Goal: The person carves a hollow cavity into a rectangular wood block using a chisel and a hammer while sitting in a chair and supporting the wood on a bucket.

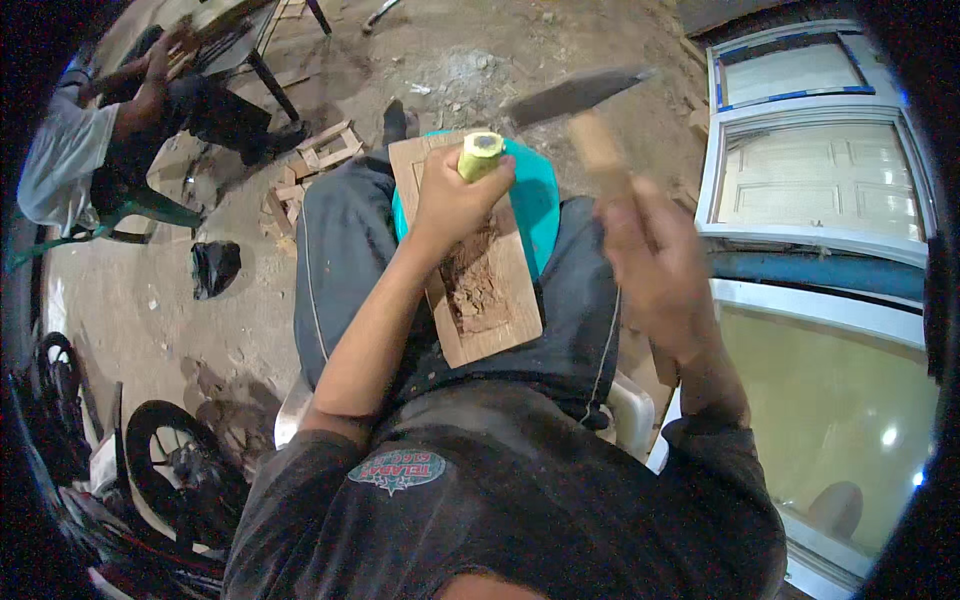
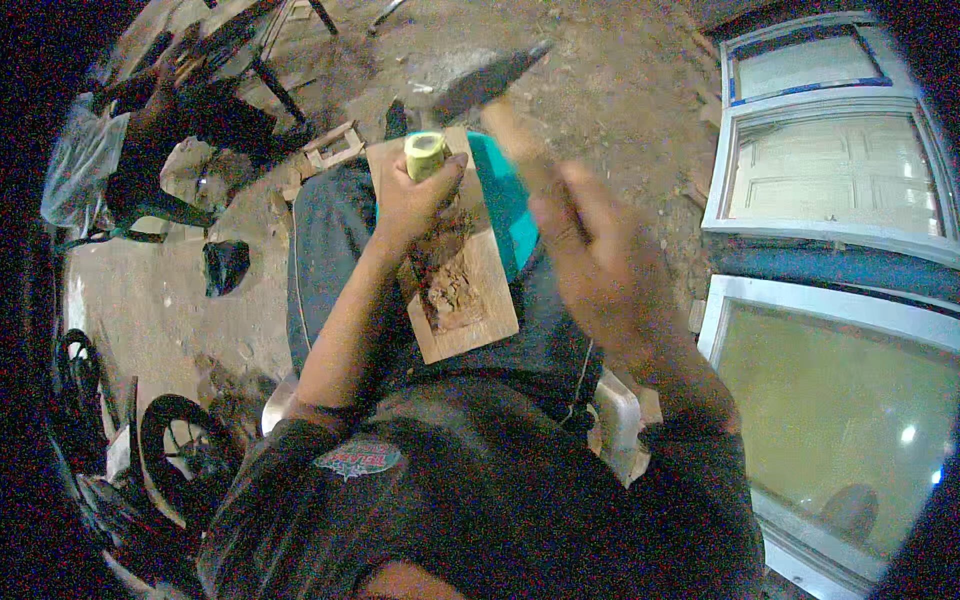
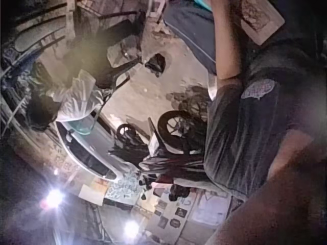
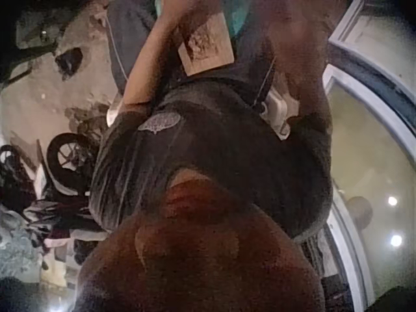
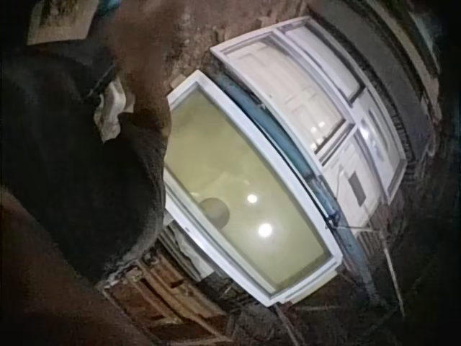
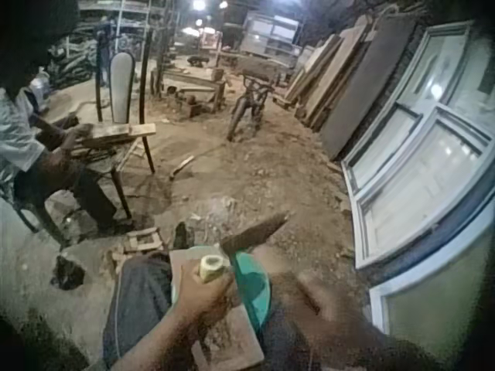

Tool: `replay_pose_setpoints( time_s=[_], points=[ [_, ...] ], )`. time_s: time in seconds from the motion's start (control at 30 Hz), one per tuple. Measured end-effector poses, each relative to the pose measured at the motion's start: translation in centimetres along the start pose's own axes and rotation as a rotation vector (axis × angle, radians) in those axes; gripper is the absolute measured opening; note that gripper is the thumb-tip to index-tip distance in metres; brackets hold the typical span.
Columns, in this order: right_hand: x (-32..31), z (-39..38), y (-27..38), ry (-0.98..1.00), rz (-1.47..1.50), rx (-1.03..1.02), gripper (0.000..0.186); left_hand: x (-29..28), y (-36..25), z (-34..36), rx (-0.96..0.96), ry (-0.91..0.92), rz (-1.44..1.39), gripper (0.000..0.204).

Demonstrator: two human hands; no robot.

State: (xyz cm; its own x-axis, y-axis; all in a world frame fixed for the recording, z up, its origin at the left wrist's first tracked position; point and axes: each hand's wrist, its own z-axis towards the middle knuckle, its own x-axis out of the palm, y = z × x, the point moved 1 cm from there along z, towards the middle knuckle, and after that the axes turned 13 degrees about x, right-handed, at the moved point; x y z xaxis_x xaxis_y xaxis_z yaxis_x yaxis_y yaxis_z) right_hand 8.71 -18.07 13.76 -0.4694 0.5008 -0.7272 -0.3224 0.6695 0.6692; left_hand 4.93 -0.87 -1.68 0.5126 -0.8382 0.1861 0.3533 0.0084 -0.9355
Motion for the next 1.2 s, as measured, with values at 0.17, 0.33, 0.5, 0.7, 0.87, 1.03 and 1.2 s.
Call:
replay_pose_setpoints(
  time_s=[0.17, 0.33, 0.5, 0.7, 0.87, 1.03, 1.2],
  points=[
    [-1.0, -0.6, 1.2, -0.064, 0.395, 0.035, 0.026, -1.0, 0.6, -0.1, -0.023, -0.034, -0.045, 0.015],
    [-0.4, -0.7, 0.2, 0.038, 0.461, 0.172, 0.026, -1.5, -0.6, 0.0, 0.016, -0.048, 0.031, 0.022],
    [-0.3, -0.5, 0.3, 0.068, 0.413, 0.138, 0.025, -1.2, -0.8, 0.0, 0.090, -0.048, 0.070, 0.017],
    [-0.1, -0.4, 0.6, 0.125, 0.352, 0.074, 0.024, -0.5, -0.4, -0.2, 0.181, -0.060, 0.068, 0.016],
    [-0.4, -0.3, 1.0, 0.096, 0.299, 0.048, 0.023, -1.2, -0.6, -0.2, 0.015, -0.088, 0.099, 0.020],
    [1.6, 0.3, -1.0, 0.002, 0.141, -0.133, 0.024, 0.0, -1.2, -0.1, 0.098, -0.041, -0.005, 0.020],
    [-0.7, 0.0, 1.2, 0.058, 0.093, -0.003, 0.020, -0.1, -1.3, -0.3, 0.079, -0.058, 0.044, 0.019]
  ],
)
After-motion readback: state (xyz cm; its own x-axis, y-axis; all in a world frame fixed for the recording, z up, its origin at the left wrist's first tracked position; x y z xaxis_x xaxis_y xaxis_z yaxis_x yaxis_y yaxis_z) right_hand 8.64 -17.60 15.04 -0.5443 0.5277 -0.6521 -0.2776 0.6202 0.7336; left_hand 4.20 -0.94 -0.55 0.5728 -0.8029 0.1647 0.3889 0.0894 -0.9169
